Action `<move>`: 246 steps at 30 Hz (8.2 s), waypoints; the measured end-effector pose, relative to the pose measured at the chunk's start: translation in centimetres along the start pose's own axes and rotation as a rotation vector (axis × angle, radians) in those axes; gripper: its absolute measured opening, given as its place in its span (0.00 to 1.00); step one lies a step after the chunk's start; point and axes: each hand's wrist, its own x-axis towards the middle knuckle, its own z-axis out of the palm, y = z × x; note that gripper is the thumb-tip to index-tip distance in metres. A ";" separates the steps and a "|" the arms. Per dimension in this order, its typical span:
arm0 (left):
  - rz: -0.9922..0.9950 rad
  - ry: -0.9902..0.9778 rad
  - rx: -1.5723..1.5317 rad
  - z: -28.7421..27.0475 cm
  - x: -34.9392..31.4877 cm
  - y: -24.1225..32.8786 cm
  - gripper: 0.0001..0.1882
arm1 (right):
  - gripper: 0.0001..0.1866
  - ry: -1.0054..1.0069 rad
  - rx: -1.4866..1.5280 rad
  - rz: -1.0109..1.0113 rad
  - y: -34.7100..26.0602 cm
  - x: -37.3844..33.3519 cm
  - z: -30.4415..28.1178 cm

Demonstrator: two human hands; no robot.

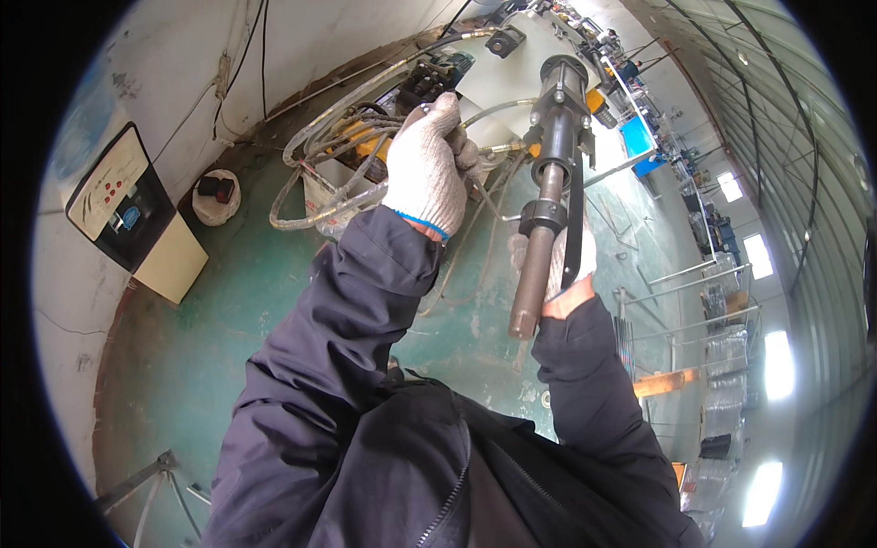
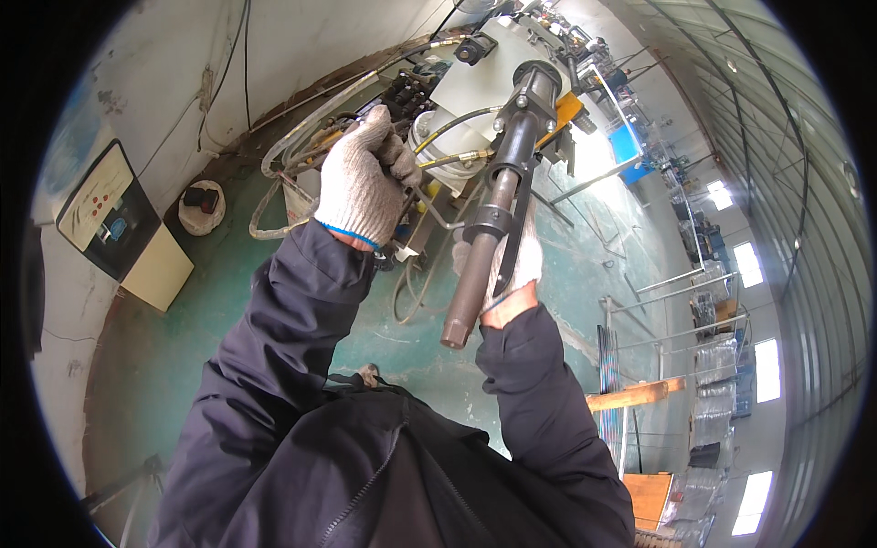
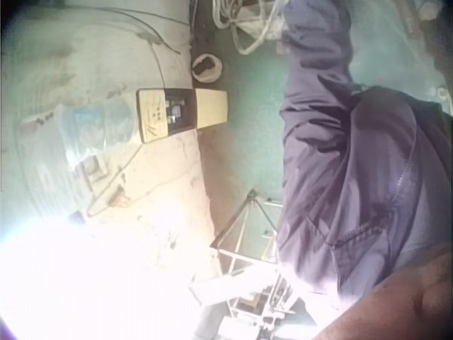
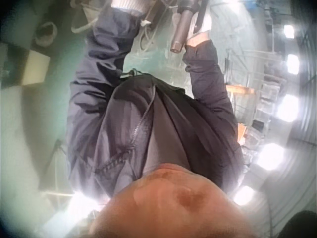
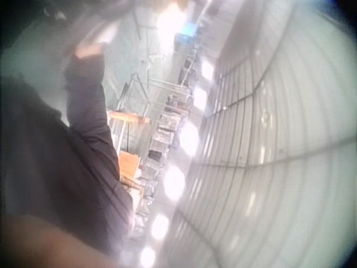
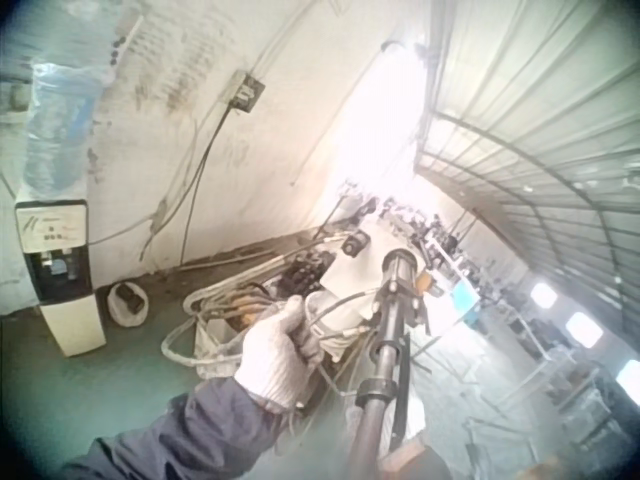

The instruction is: The person adjusts a metal bending machine using an Allen key, then picks up a long metal rod, bends it with the machine, and places the bent rod on a wooden table.

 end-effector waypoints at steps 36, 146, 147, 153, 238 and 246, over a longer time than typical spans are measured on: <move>-0.202 0.319 1.037 -10.8 -12.9 -12.0 0.23 | 0.24 -0.267 -0.252 -0.042 5.2 -4.5 -16.7; -0.309 -0.355 0.548 -6.5 -0.7 -3.1 0.34 | 0.50 0.021 -0.137 -0.149 2.4 -1.3 0.7; -0.318 -0.361 0.539 -6.5 -0.6 -3.2 0.34 | 0.50 -0.009 -0.138 -0.167 2.6 -1.2 0.6; -0.351 -0.348 0.490 -6.6 0.0 -3.9 0.34 | 0.29 0.050 0.056 -0.123 3.1 -1.4 0.2; 0.210 -0.441 0.574 -6.9 -4.2 -5.5 0.19 | 0.31 0.051 0.049 -0.010 1.2 -2.6 1.2; 0.060 -0.307 0.566 -5.1 -2.9 -3.7 0.15 | 0.29 0.052 0.060 0.030 0.9 -2.6 1.5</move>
